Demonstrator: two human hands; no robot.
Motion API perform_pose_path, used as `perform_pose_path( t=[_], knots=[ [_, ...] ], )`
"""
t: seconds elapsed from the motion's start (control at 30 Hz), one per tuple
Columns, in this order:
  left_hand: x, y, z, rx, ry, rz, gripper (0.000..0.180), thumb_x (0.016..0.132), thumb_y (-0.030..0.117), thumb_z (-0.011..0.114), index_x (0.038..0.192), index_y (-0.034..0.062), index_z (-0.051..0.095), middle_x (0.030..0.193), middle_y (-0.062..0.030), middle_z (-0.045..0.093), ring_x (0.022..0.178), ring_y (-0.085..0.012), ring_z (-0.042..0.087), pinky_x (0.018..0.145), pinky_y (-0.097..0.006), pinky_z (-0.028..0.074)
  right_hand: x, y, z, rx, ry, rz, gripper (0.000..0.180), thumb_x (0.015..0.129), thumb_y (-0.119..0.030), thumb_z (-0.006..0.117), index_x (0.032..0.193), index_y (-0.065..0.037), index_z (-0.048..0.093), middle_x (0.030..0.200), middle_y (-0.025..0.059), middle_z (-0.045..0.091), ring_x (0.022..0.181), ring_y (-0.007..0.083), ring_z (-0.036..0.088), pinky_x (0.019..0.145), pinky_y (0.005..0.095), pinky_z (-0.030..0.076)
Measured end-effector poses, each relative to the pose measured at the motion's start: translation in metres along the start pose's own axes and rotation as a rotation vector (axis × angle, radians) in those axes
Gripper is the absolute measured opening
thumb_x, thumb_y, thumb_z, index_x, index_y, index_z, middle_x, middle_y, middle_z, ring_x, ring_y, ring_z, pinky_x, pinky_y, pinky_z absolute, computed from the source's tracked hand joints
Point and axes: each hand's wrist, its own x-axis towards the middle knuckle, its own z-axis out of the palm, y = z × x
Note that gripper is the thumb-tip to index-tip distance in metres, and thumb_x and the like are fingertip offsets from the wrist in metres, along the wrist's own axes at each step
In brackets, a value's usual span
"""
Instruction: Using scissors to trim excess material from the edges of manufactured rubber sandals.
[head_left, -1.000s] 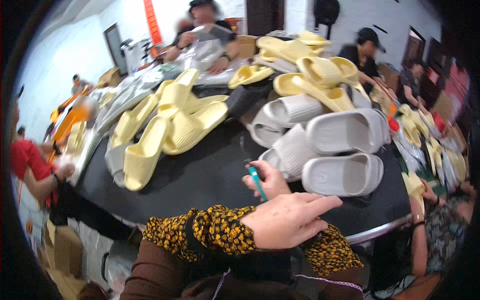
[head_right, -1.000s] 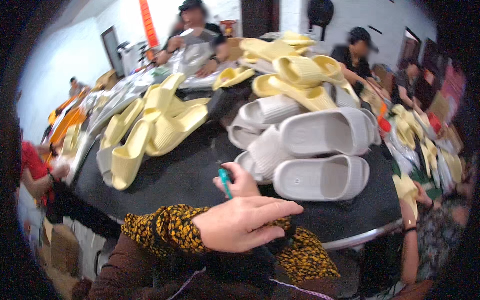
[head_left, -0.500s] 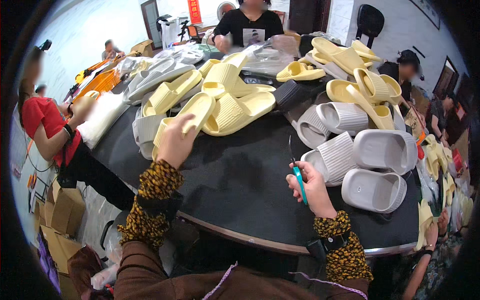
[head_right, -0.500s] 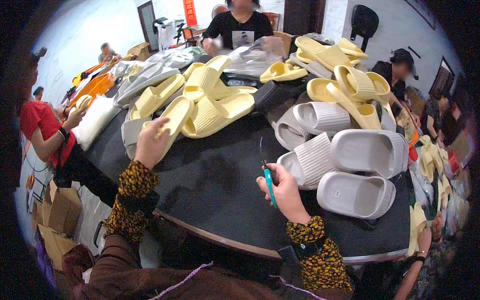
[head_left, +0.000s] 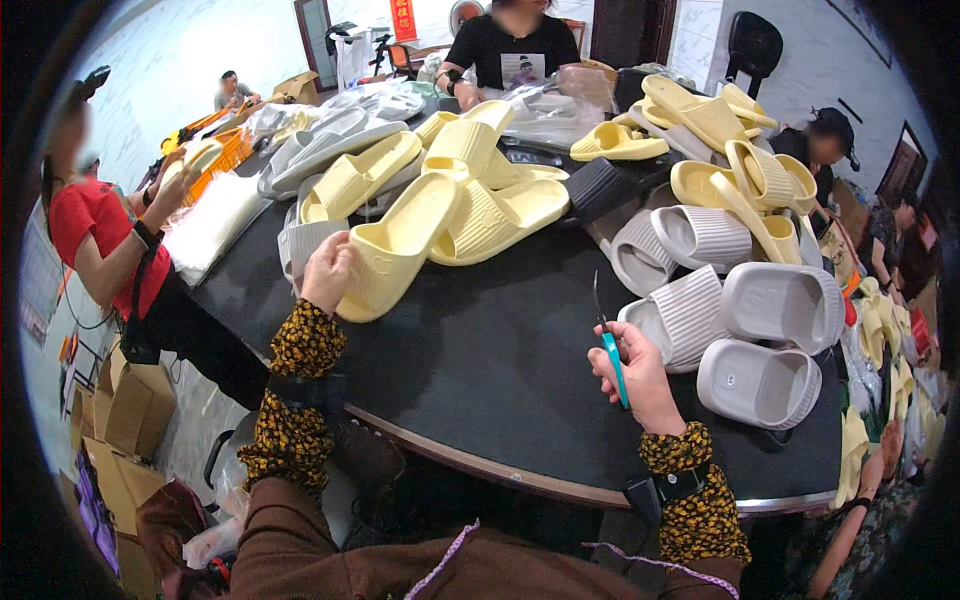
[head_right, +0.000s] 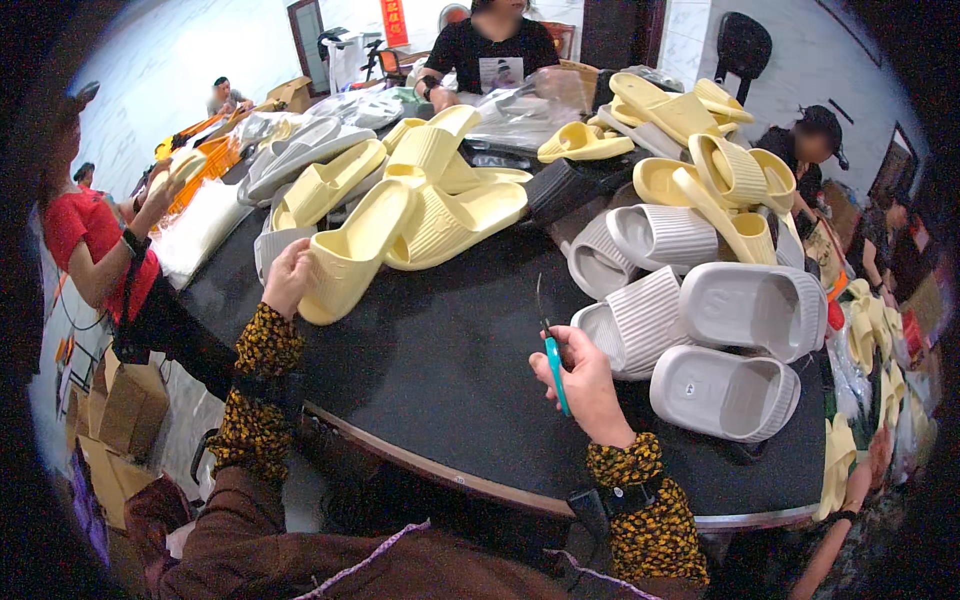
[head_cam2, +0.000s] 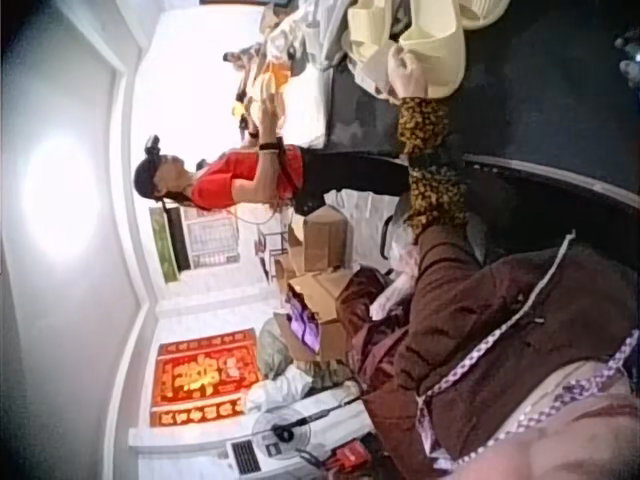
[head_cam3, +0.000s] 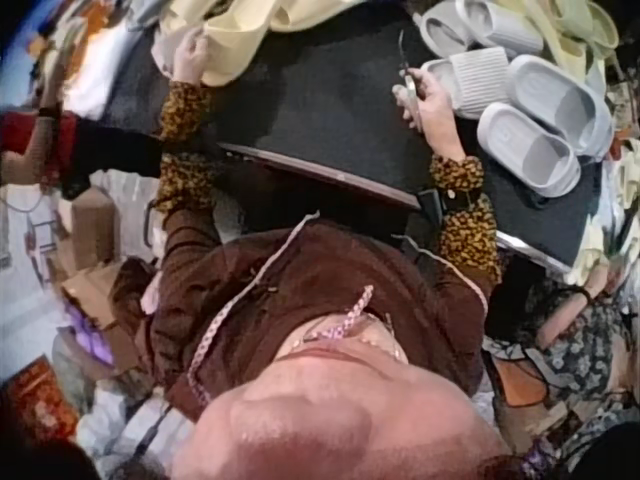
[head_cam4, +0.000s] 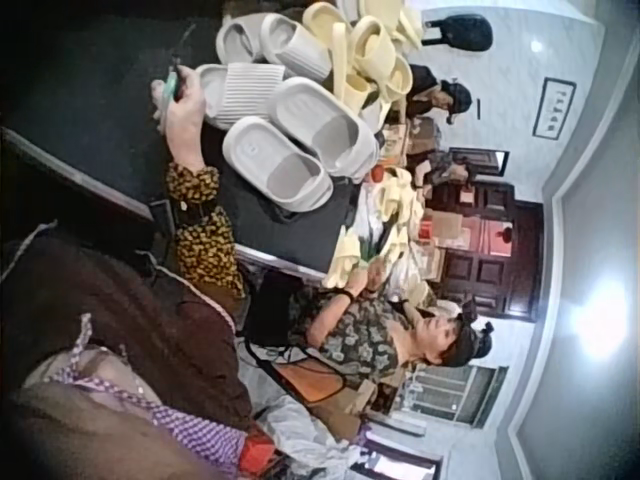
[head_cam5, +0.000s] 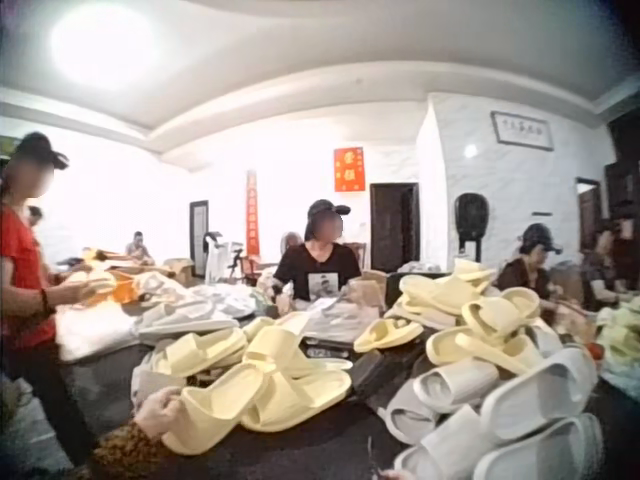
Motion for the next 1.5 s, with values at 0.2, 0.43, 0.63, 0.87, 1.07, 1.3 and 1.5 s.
perform_pose_path(
  t=[0.2, 0.43, 0.63, 0.87, 1.07, 1.3, 1.5],
  knots=[
    [-0.006, 0.055, 0.038, -0.357, -0.187, -0.054, 0.033, 0.089, 0.013, 0.055, 0.116, -0.0042, 0.053, 0.094, -0.0058, 0.062, 0.079, -0.0080, 0.054, 0.073, -0.022, 0.046, 0.000, -0.001, 0.000, 0.014, -0.003, -0.005, 0.039, 0.083, -0.016, 0.067, 0.112, 0.002, 0.049, 0.069, -0.0016, 0.051, 0.051, 0.0027, 0.046, 0.042, 0.0172, 0.038],
    [-0.001, 0.092, 0.050, -0.508, -0.179, -0.074, 0.033, 0.087, 0.010, 0.057, 0.118, -0.0034, 0.053, 0.099, -0.0051, 0.060, 0.085, -0.0085, 0.054, 0.078, -0.023, 0.044, -0.001, 0.000, 0.001, 0.012, 0.006, -0.023, 0.037, 0.083, -0.016, 0.066, 0.111, 0.002, 0.051, 0.070, -0.0018, 0.052, 0.052, 0.0021, 0.047, 0.043, 0.0175, 0.039],
    [-0.003, 0.131, 0.048, -0.730, -0.133, -0.082, 0.030, 0.089, 0.006, 0.054, 0.117, -0.0037, 0.053, 0.107, -0.0064, 0.058, 0.098, -0.0109, 0.053, 0.088, -0.023, 0.041, -0.003, -0.001, 0.001, 0.015, -0.002, -0.030, 0.037, 0.083, -0.016, 0.067, 0.111, 0.001, 0.051, 0.070, -0.0019, 0.053, 0.054, 0.0017, 0.047, 0.044, 0.0173, 0.040],
    [-0.016, 0.170, 0.050, -0.748, -0.157, -0.025, 0.027, 0.089, 0.003, 0.047, 0.115, -0.0060, 0.053, 0.110, -0.0125, 0.059, 0.101, -0.0167, 0.056, 0.093, -0.029, 0.041, -0.002, -0.004, 0.001, 0.031, 0.040, -0.007, 0.036, 0.084, -0.018, 0.066, 0.112, -0.001, 0.051, 0.070, -0.0026, 0.051, 0.052, 0.0021, 0.047, 0.042, 0.0173, 0.038],
    [-0.057, 0.184, 0.058, -0.664, -0.569, -0.071, 0.027, 0.092, 0.003, 0.047, 0.117, -0.0058, 0.051, 0.109, -0.0106, 0.060, 0.101, -0.0143, 0.058, 0.090, -0.027, 0.046, -0.002, -0.001, 0.001, 0.034, 0.057, -0.041, 0.035, 0.084, -0.018, 0.065, 0.112, -0.001, 0.051, 0.068, -0.0028, 0.051, 0.049, 0.0022, 0.046, 0.040, 0.0173, 0.036],
    [-0.068, 0.171, 0.044, -0.125, -0.532, 0.012, 0.023, 0.090, 0.005, 0.052, 0.112, -0.0015, 0.056, 0.086, -0.0046, 0.064, 0.084, -0.0086, 0.062, 0.074, -0.022, 0.049, -0.003, -0.001, -0.001, 0.107, 0.069, -0.046, 0.037, 0.084, -0.018, 0.065, 0.112, -0.001, 0.051, 0.068, -0.0028, 0.051, 0.049, 0.0023, 0.045, 0.040, 0.0172, 0.036],
    [-0.039, 0.136, 0.040, 0.191, -0.219, 0.302, 0.026, 0.083, 0.003, 0.057, 0.108, 0.0006, 0.058, 0.103, -0.0094, 0.062, 0.097, -0.0206, 0.060, 0.081, -0.029, 0.047, 0.001, 0.001, 0.000, 0.027, 0.042, -0.064, 0.037, 0.084, -0.019, 0.066, 0.112, 0.000, 0.051, 0.068, -0.0028, 0.050, 0.051, 0.0021, 0.046, 0.042, 0.0174, 0.037]
  ],
)
